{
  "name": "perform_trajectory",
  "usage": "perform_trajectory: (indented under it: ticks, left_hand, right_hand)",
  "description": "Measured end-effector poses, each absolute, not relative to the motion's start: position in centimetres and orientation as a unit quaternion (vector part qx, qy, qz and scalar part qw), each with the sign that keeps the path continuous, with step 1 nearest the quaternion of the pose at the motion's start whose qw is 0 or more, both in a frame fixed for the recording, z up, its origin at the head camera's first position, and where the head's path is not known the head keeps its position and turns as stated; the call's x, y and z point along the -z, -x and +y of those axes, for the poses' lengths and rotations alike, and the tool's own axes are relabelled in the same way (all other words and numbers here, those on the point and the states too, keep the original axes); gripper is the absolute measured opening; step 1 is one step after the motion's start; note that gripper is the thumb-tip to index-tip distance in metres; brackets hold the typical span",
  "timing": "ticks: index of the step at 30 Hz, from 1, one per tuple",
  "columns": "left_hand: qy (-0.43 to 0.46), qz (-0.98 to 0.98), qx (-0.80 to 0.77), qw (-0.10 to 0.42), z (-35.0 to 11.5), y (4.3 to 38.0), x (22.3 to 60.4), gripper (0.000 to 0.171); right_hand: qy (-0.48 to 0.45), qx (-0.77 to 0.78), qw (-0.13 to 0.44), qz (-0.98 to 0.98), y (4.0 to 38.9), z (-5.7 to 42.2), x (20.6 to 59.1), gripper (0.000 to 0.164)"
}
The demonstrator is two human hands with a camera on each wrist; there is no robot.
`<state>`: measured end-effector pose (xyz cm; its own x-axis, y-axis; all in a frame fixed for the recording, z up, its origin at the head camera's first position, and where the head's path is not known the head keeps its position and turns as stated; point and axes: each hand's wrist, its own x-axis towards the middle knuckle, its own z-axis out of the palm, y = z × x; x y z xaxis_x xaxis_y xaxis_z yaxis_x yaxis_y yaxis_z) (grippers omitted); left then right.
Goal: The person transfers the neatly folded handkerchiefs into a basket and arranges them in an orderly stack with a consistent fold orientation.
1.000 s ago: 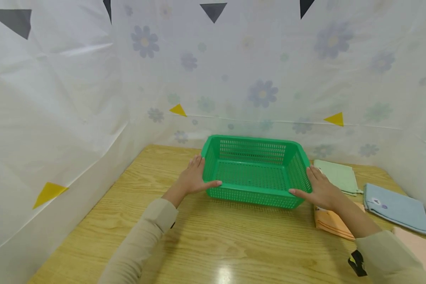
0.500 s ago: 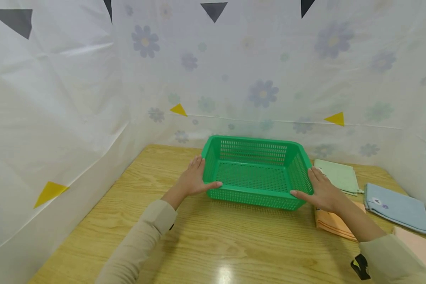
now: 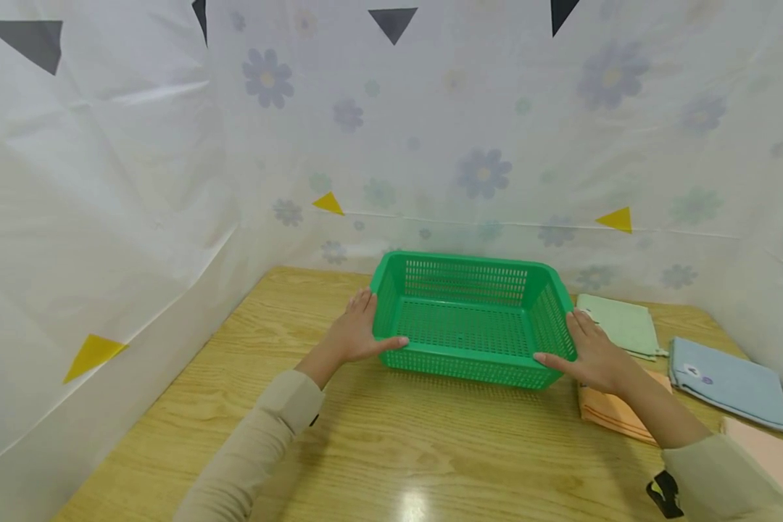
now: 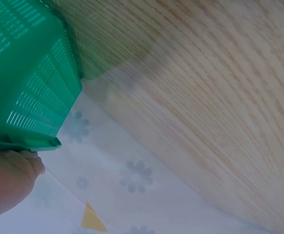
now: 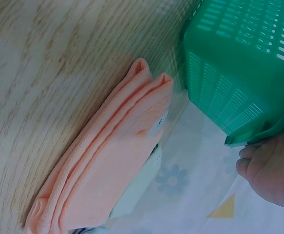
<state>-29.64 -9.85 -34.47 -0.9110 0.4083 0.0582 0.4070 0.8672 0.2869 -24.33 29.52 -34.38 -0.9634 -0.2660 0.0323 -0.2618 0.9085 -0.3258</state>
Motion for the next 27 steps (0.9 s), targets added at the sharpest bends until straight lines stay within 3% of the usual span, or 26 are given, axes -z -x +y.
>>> perform_trajectory:
  ticks: [27]
  left_hand:
    - [-0.209,0.967,-0.148,0.008,-9.86,29.22,34.47,0.137]
  right_hand:
    - [0.134,0.165,0.01,0.977,23.99,29.51,34.02,0.102]
